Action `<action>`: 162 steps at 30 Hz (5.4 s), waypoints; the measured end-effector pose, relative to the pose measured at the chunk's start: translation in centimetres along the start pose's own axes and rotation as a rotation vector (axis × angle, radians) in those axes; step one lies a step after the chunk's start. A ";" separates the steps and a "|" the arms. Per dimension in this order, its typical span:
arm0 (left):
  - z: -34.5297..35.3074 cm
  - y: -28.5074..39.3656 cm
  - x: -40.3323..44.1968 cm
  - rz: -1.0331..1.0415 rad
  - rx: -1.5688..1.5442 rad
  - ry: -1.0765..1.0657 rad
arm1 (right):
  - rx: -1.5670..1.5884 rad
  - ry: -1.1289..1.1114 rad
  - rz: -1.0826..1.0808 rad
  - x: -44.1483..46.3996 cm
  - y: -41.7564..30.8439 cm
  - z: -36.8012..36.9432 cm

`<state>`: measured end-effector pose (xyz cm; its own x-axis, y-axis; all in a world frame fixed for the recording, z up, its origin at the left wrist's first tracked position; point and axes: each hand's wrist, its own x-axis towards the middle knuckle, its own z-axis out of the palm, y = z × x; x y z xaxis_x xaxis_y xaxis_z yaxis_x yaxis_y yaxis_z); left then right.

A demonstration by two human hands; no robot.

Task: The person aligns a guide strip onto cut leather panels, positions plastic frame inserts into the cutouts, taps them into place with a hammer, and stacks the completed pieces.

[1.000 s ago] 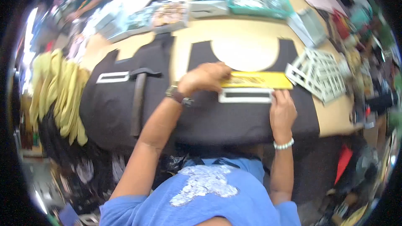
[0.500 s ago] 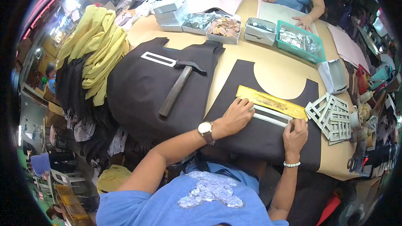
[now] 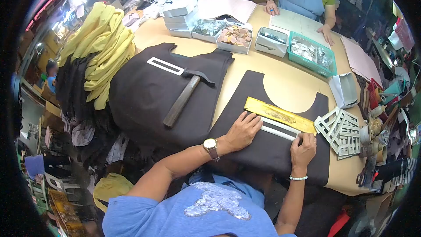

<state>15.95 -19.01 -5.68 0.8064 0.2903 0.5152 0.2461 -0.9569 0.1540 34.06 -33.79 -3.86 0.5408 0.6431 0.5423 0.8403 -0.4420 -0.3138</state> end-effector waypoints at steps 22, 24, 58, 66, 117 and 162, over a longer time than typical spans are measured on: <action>-0.1 -0.3 0.1 -0.031 -0.171 0.059 | -0.049 -0.003 -0.038 -0.1 -0.1 0.2; 0.0 -0.2 0.1 -0.032 -0.178 0.053 | -0.051 0.001 -0.025 -0.1 0.0 0.3; -0.7 -0.2 0.6 -0.044 -0.197 0.019 | 0.009 -0.055 -0.015 0.0 -0.7 -0.8; -0.8 0.0 0.7 -0.054 -0.198 0.025 | -0.019 -0.044 -0.017 -0.1 -0.8 -0.6; -2.3 1.1 0.4 0.038 0.258 -0.348 | 0.045 -0.276 -0.122 -3.2 -8.2 1.3; -1.5 2.5 -0.1 -0.300 0.027 -0.099 | -0.389 0.132 -0.278 3.5 16.2 -10.1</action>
<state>15.65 -21.46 -4.07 0.7439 0.5593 0.3658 0.4935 -0.8288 0.2638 49.19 -45.01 0.88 0.2677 0.6964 0.6659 0.8619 -0.4820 0.1576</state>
